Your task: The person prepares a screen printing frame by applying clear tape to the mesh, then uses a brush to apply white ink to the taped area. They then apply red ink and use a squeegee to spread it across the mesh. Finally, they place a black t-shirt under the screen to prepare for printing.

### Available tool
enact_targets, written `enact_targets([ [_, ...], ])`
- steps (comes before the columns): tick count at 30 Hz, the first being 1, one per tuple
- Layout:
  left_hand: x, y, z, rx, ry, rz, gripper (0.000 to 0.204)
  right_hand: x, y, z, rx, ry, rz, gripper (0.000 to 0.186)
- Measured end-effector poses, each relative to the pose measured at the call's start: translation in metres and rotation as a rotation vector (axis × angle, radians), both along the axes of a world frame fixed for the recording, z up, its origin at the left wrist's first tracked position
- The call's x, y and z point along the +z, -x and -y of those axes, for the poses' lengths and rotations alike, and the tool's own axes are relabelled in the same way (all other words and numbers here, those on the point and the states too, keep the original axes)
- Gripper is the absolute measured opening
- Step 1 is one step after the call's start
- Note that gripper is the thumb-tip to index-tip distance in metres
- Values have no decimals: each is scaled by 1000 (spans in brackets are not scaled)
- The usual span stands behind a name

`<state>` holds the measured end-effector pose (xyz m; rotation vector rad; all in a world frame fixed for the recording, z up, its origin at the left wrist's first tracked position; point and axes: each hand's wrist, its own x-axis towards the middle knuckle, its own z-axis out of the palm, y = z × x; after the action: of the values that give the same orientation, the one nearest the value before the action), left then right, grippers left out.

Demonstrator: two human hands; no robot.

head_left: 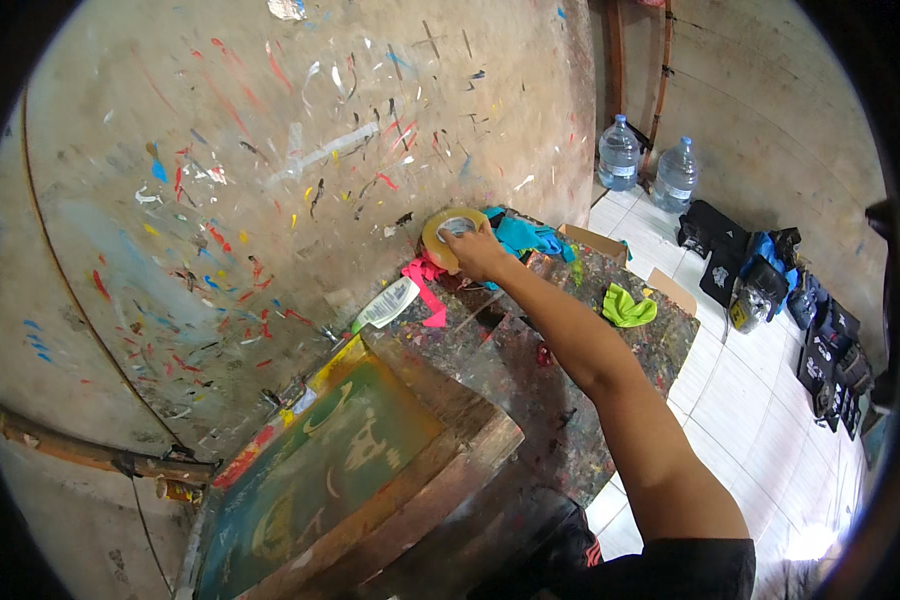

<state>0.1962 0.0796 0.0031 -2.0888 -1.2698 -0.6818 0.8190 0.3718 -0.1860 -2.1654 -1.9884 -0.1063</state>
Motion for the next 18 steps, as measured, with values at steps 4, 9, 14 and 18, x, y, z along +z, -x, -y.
enact_targets([
  [4,-5,-1,-5,-77,-52,58,76,-3,-10,16,79,-198,-127,74],
  [9,-2,13,-4,-63,-57,17,73,2,-19,100,25,-458,-356,66],
  [14,-1,36,-3,21,120,-86,69,-2,14,217,2,-349,-460,53],
  [18,-5,37,-9,-11,64,-53,71,-15,32,276,-185,-262,-440,44],
])
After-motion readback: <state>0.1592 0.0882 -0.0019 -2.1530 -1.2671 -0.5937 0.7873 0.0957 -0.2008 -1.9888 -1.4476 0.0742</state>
